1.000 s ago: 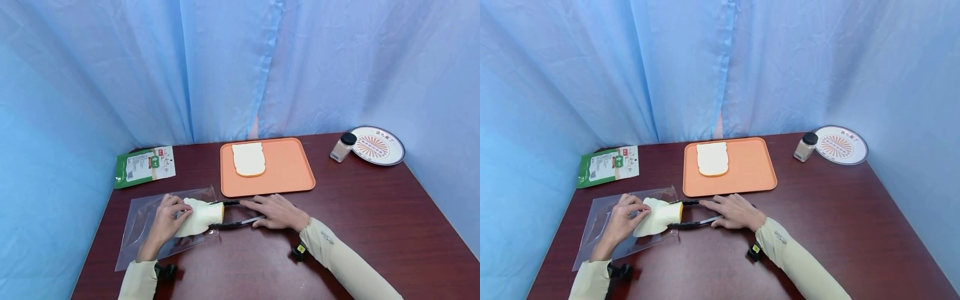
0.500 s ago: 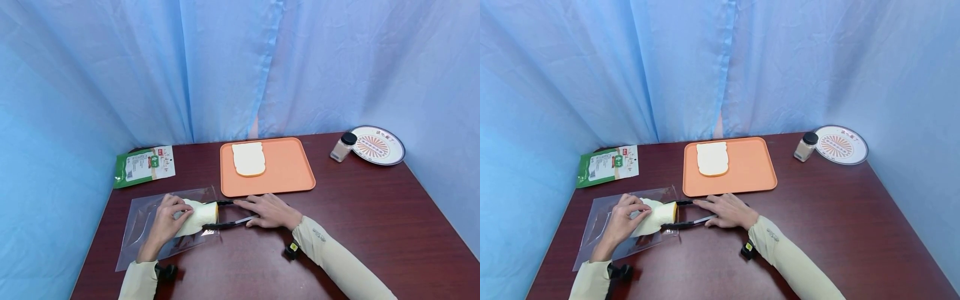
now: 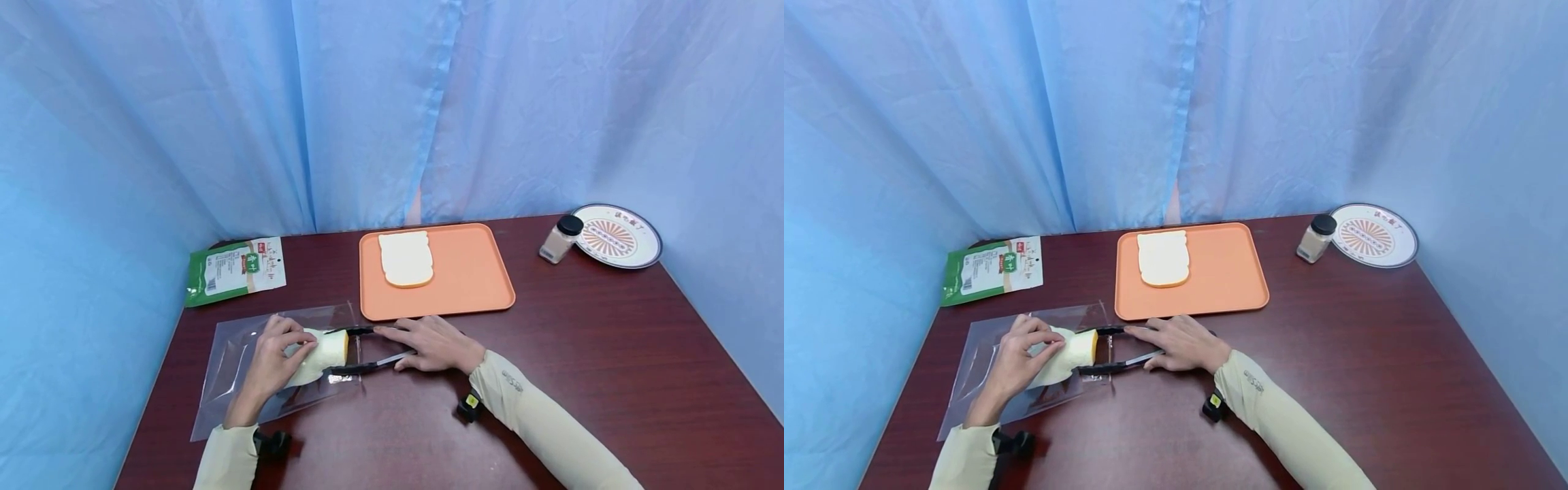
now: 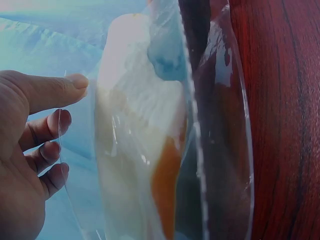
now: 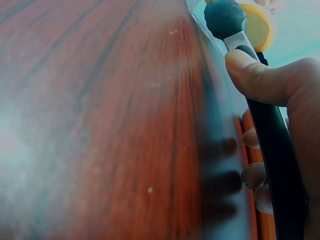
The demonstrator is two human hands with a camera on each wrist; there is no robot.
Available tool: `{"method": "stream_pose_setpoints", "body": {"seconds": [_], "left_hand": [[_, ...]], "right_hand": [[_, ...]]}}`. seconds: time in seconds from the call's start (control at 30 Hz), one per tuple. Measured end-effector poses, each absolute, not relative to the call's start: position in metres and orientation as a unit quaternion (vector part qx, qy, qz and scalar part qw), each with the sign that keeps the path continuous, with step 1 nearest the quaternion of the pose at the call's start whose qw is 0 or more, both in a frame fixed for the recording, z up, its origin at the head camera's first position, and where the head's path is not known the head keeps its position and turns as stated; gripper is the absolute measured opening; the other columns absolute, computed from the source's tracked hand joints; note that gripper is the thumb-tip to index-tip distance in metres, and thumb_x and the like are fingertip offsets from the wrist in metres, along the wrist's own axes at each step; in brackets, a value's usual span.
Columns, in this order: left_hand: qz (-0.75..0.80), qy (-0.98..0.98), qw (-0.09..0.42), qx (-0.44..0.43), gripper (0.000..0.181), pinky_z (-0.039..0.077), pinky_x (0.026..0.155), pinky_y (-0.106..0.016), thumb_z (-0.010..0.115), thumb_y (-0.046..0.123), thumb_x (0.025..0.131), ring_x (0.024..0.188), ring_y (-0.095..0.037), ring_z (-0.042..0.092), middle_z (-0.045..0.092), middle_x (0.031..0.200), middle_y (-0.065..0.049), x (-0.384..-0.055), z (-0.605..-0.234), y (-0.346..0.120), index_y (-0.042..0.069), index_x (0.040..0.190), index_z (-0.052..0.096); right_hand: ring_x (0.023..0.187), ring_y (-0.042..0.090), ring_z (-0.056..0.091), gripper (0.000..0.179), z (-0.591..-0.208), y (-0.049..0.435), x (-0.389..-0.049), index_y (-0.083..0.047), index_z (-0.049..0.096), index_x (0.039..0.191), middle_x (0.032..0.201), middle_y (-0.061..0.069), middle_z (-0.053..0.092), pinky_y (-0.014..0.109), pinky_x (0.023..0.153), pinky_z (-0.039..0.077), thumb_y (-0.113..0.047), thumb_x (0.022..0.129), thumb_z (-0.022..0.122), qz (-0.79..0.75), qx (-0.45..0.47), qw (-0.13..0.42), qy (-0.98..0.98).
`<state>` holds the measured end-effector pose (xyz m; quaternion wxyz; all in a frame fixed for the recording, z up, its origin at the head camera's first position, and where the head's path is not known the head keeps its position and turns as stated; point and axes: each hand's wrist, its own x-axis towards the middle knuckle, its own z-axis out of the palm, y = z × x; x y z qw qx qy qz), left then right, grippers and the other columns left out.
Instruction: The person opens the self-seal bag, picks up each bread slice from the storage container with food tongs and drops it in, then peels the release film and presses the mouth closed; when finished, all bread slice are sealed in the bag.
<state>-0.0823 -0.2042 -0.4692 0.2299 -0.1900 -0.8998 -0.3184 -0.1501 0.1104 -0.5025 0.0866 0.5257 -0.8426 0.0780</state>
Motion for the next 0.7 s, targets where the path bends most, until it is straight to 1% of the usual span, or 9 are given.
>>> {"method": "stream_pose_setpoints", "body": {"seconds": [0.17,0.37,0.7], "left_hand": [[-0.324,-0.898,0.229,-0.19,0.018,0.039,0.067,-0.026,0.088,-0.003,0.067,0.079,-0.009,0.044,0.061,0.073,0.002,-0.082,-0.467,-0.203,0.009,0.077,0.078],[-0.323,-0.898,0.229,-0.194,0.018,0.04,0.067,-0.026,0.087,-0.003,0.068,0.08,-0.01,0.045,0.062,0.074,0.002,-0.082,-0.467,-0.202,0.009,0.078,0.079],[-0.324,-0.898,0.227,-0.193,0.016,0.039,0.066,-0.026,0.086,-0.002,0.069,0.079,-0.01,0.045,0.062,0.074,0.001,-0.082,-0.472,-0.202,0.009,0.078,0.079]], "right_hand": [[0.056,0.01,0.037,0.07,-0.501,0.106,-0.15,-0.026,0.049,0.148,0.105,-0.003,0.063,0.023,0.05,0.03,-0.062,0.09,0.062,0.083,0.527,0.079,-0.842],[0.052,0.008,0.028,0.071,-0.498,0.101,-0.15,-0.026,0.049,0.148,0.103,-0.004,0.064,0.02,0.048,0.02,-0.063,0.089,0.062,0.073,0.532,0.087,-0.839],[0.054,0.009,0.032,0.071,-0.499,0.093,-0.151,-0.027,0.047,0.149,0.107,-0.003,0.064,0.021,0.048,0.023,-0.065,0.09,0.059,0.058,0.534,0.08,-0.84]]}}
